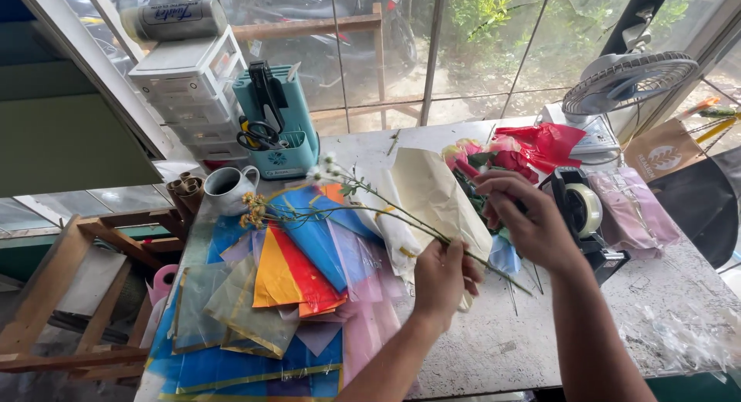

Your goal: The person folds a sheet of white wrapping paper and secures it with tape. They then pick up a bunch of white daisy-like flowers and use a red utility knife to trim the stems and remove leaves before placing the flowers into the prepared wrapping.

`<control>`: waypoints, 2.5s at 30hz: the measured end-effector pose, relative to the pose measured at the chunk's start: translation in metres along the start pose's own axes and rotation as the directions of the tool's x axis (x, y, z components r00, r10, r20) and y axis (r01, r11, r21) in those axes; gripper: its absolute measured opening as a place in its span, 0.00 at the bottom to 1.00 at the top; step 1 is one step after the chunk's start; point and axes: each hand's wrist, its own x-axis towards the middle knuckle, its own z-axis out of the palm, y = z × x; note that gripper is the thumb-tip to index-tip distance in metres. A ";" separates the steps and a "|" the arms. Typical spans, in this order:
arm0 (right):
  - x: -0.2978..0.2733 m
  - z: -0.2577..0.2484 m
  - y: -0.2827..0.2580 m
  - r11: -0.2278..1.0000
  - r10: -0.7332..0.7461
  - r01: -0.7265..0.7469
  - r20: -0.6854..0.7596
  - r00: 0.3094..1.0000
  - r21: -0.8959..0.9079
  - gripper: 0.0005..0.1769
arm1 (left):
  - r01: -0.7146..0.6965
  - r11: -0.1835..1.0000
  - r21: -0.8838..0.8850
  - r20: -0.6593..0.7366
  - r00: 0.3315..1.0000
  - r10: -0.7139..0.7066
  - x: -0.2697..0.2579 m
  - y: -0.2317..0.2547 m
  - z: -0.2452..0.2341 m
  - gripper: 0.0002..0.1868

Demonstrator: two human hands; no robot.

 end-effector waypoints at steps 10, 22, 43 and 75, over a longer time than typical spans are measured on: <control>0.022 -0.055 -0.009 0.947 0.310 -0.301 0.079 0.947 -0.111 0.12 | -0.057 0.974 0.221 0.343 0.939 -0.023 -0.060 0.026 0.009 0.15; -0.013 0.028 0.052 0.920 0.136 0.049 0.435 0.890 -0.388 0.16 | 0.022 0.905 0.425 0.082 0.995 -0.063 -0.007 -0.018 -0.036 0.11; -0.033 0.055 0.069 0.933 0.068 0.012 0.211 0.975 -0.359 0.10 | -0.303 0.768 0.564 0.194 0.953 0.233 -0.089 -0.007 -0.046 0.16; -0.031 0.038 0.064 0.941 -0.308 0.309 0.032 0.951 -0.139 0.12 | -0.348 0.568 0.746 0.388 0.920 0.054 0.001 0.066 -0.079 0.22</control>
